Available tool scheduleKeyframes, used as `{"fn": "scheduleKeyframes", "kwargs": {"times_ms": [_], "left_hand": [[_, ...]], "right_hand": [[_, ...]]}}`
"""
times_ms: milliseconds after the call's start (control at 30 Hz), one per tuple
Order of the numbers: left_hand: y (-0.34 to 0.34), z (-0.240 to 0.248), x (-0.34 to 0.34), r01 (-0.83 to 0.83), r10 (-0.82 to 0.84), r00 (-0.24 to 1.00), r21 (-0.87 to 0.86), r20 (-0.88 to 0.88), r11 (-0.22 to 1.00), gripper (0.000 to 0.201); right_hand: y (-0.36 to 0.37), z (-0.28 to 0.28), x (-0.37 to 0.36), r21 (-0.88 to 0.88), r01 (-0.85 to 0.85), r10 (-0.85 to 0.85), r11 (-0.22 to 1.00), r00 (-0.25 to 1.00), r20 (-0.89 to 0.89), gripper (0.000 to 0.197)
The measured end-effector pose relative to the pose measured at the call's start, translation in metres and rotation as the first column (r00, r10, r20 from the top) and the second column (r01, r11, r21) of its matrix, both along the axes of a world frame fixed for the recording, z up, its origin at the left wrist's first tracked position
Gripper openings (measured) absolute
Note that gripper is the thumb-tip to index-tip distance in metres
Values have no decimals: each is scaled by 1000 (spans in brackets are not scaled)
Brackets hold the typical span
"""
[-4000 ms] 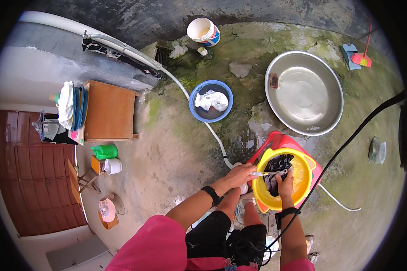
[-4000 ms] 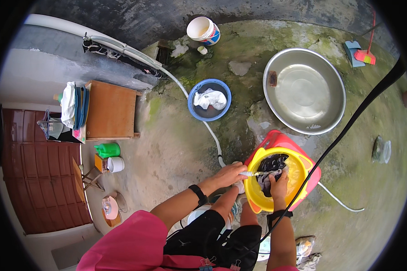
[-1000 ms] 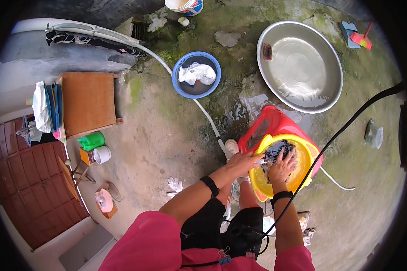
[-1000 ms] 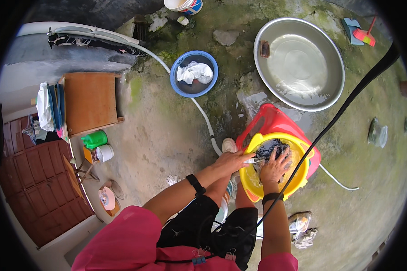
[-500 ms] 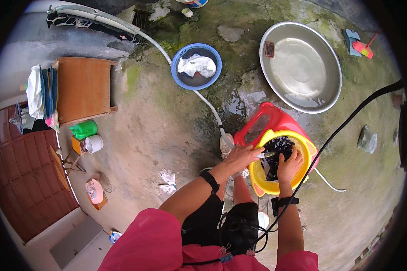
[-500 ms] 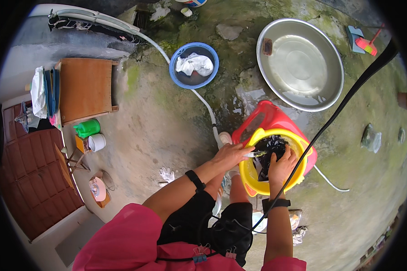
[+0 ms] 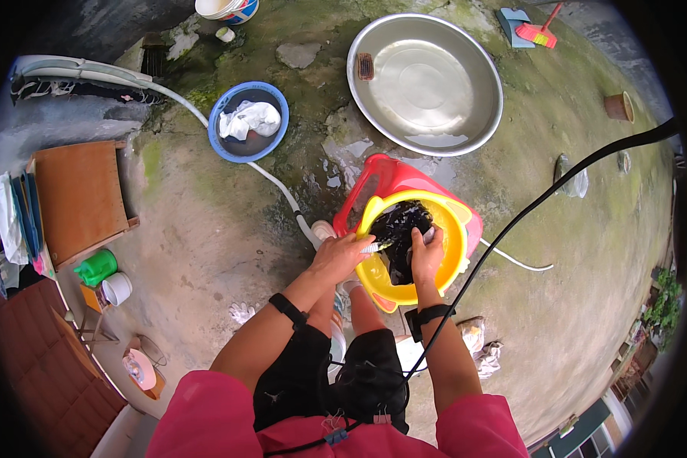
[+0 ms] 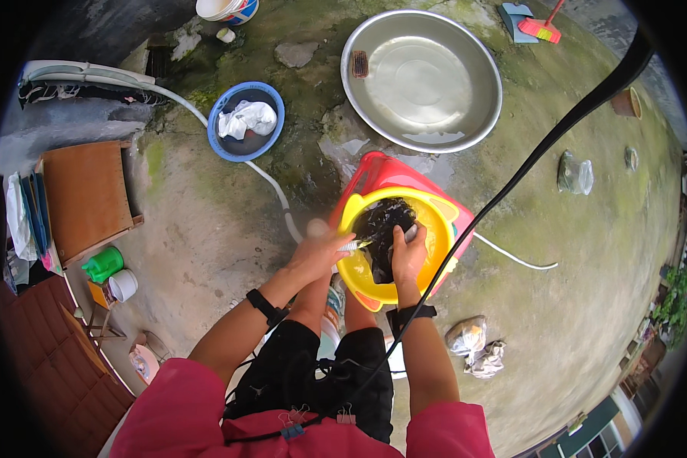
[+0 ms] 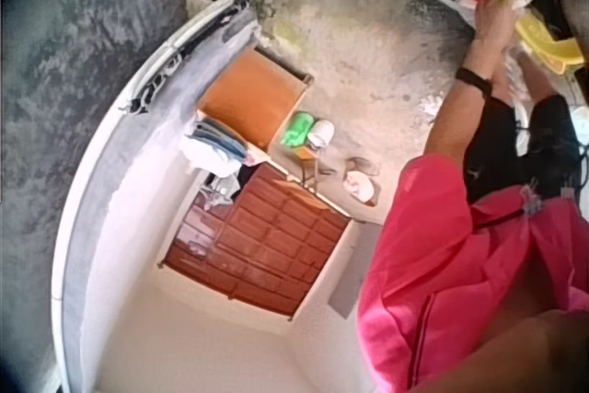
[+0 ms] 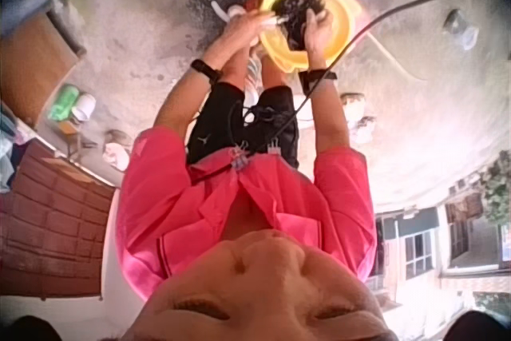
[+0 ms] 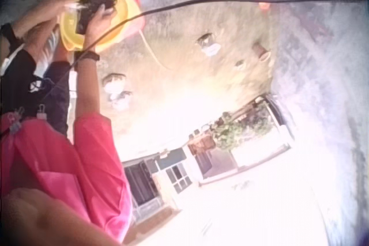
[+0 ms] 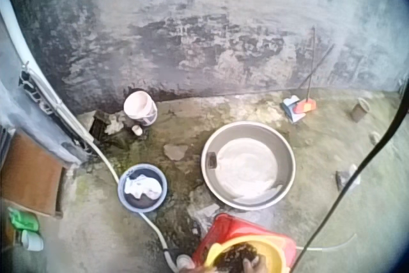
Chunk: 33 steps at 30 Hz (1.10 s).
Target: Washing clothes by hand in a basin with detergent.
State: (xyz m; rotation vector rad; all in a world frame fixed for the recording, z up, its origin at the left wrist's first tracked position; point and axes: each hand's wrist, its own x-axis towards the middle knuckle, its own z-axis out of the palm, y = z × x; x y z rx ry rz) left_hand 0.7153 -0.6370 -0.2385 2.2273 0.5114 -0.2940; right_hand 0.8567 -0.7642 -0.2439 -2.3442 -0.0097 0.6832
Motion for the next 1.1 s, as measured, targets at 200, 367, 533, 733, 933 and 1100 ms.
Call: {"fn": "scheduleKeyframes", "kwargs": {"times_ms": [200, 367, 533, 733, 933, 1100], "left_hand": [[3, 0, 0, 14, -15, 1000, -22, -12, 1000, 38], [6, 8, 4, 42, -43, 998, -20, -52, 999, 36], [8, 11, 6, -20, 7, 996, -138, -93, 990, 34], [9, 8, 2, 32, -31, 999, -49, 17, 998, 35], [7, 6, 2, 28, -28, 1000, -75, 2, 997, 34], [8, 7, 4, -6, 1, 999, -101, -48, 995, 33]], "right_hand": [[-12, 52, -6, 176, -201, 151, 964, 953, 262, 42], [-21, 55, -8, 63, -429, 404, 901, 884, 237, 45], [-33, 16, -15, -134, -557, 572, 820, 789, 222, 56], [-8, -2, -35, -481, -602, 658, 638, 750, -66, 81], [4, -22, -18, -570, -627, 705, 531, 700, -113, 76], [-2, -27, -16, -476, -623, 685, 621, 726, -56, 64]]}}
